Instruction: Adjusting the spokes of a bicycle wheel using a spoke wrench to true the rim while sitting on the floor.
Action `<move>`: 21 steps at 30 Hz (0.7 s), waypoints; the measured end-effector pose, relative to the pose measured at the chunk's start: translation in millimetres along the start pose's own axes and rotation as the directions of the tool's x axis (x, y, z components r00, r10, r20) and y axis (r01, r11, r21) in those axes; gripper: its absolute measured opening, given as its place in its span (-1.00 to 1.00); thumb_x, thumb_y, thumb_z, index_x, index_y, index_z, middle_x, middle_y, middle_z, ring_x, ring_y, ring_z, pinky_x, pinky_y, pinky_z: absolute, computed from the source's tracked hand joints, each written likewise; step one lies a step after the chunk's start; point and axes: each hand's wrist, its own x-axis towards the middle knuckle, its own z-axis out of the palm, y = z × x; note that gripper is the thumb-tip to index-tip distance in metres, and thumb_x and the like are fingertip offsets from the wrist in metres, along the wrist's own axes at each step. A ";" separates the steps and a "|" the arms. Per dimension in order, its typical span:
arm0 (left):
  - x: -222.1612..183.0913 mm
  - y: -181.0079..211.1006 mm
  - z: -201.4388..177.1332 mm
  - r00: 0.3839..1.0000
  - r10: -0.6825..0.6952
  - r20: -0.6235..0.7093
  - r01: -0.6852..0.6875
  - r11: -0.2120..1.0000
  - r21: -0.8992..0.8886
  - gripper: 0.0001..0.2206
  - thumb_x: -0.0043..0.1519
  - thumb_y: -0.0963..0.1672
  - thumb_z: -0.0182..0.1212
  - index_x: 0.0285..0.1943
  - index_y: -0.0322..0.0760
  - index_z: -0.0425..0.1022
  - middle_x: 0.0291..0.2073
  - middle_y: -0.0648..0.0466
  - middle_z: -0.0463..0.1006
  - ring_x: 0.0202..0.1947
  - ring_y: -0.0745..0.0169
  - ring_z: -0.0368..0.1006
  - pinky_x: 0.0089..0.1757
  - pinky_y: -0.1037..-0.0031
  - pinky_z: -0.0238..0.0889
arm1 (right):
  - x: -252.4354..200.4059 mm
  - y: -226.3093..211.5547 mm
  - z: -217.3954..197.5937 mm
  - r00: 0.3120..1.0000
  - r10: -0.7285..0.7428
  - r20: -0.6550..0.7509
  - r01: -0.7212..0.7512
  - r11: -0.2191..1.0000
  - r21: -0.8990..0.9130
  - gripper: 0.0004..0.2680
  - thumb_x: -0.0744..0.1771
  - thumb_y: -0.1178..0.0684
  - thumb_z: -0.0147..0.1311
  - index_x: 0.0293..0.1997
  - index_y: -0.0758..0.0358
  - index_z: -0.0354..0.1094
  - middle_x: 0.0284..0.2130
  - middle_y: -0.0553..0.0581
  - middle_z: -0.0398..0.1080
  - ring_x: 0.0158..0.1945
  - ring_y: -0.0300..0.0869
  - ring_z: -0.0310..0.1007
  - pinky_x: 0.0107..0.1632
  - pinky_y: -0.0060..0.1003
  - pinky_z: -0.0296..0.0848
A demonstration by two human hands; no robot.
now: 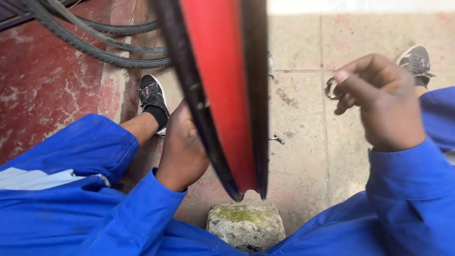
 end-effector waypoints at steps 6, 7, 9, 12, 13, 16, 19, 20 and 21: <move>1.0 6.5 8.1 0.999 0.045 -0.025 -0.043 0.995 0.096 -0.78 0.16 -0.25 0.05 -0.01 -0.37 0.36 -0.16 -0.01 0.50 -0.19 0.23 0.38 -0.10 0.40 0.29 | 2.2 18.2 -48.6 0.977 -0.164 -0.137 0.148 0.982 -0.121 -0.85 0.52 0.02 -0.13 0.20 0.20 0.16 -0.16 0.05 0.26 -0.30 -0.28 0.31 -0.20 -0.48 0.44; 1.7 7.5 9.5 0.999 0.048 -0.021 -0.046 0.994 0.099 -0.78 0.16 -0.25 0.05 -0.01 -0.37 0.36 -0.16 -0.01 0.50 -0.19 0.23 0.38 -0.10 0.40 0.29 | 4.2 24.2 -52.7 0.976 -0.165 -0.141 0.149 0.982 -0.117 -0.85 0.52 0.02 -0.13 0.20 0.20 0.16 -0.16 0.05 0.26 -0.30 -0.28 0.31 -0.20 -0.48 0.44; 4.2 10.1 12.1 0.995 0.090 -0.038 -0.084 0.985 0.149 -0.77 0.19 -0.25 0.04 0.03 -0.36 0.37 -0.10 -0.01 0.49 -0.10 0.19 0.37 -0.01 0.35 0.27 | 8.6 35.3 -61.1 0.965 -0.063 -0.254 0.069 0.997 0.017 -0.78 0.48 -0.07 -0.11 0.26 0.10 0.15 -0.10 -0.06 0.27 -0.25 -0.46 0.36 -0.13 -0.76 0.52; 6.7 15.1 11.6 0.989 0.144 -0.046 -0.132 0.969 0.208 -0.76 0.21 -0.24 0.02 0.06 -0.35 0.37 -0.03 -0.02 0.48 -0.02 0.16 0.36 0.07 0.30 0.25 | 16.2 109.3 -94.3 0.958 -0.247 -0.147 0.254 0.967 0.032 -0.58 0.49 -0.31 -0.13 0.41 0.18 0.10 0.13 0.00 0.28 -0.06 -0.41 0.38 -0.12 -0.74 0.45; 8.4 16.5 10.5 0.987 0.153 -0.042 -0.141 0.967 0.210 -0.76 0.21 -0.24 0.02 0.06 -0.35 0.37 -0.03 -0.02 0.48 -0.02 0.16 0.36 0.07 0.30 0.25 | 14.3 81.2 -80.2 0.955 -0.253 -0.154 0.261 0.965 0.034 -0.58 0.49 -0.31 -0.13 0.41 0.18 0.10 0.13 0.00 0.28 -0.06 -0.41 0.38 -0.12 -0.74 0.45; 8.7 20.7 7.7 0.979 0.195 -0.053 -0.176 0.950 0.258 -0.75 0.24 -0.24 0.01 0.09 -0.33 0.38 0.03 -0.03 0.46 0.07 0.13 0.36 0.15 0.25 0.22 | 2.8 19.7 -49.2 0.957 -0.023 -0.289 0.047 0.996 0.077 -0.81 0.42 0.07 -0.07 0.18 0.07 0.17 -0.07 -0.07 0.28 -0.21 -0.45 0.34 -0.23 -0.72 0.50; 10.8 23.1 5.4 0.967 0.246 -0.064 -0.216 0.929 0.301 -0.74 0.26 -0.23 0.00 0.13 -0.32 0.38 0.10 -0.04 0.45 0.15 0.09 0.35 0.23 0.20 0.20 | -1.0 10.6 -44.9 0.956 -0.043 -0.291 0.061 0.997 0.054 -0.87 0.46 0.15 -0.10 0.13 0.06 0.19 -0.04 -0.06 0.30 -0.12 -0.45 0.39 -0.17 -0.69 0.50; 8.0 24.1 5.1 0.961 0.269 -0.071 -0.233 0.917 0.324 -0.74 0.28 -0.23 -0.01 0.14 -0.32 0.38 0.13 -0.04 0.44 0.20 0.08 0.34 0.27 0.17 0.19 | 0.5 14.1 -46.0 0.955 -0.069 -0.288 0.083 0.996 0.037 -0.87 0.47 0.18 -0.10 0.15 0.13 0.17 -0.06 0.00 0.29 -0.16 -0.39 0.37 -0.19 -0.62 0.50; 4.9 25.0 4.7 0.954 0.291 -0.077 -0.248 0.904 0.348 -0.73 0.29 -0.23 -0.01 0.16 -0.31 0.38 0.16 -0.04 0.43 0.24 0.06 0.34 0.32 0.15 0.18 | 1.7 17.8 -46.8 0.954 -0.094 -0.285 0.103 0.994 0.020 -0.87 0.47 0.20 -0.10 0.16 0.20 0.15 -0.09 0.06 0.28 -0.20 -0.33 0.35 -0.22 -0.56 0.50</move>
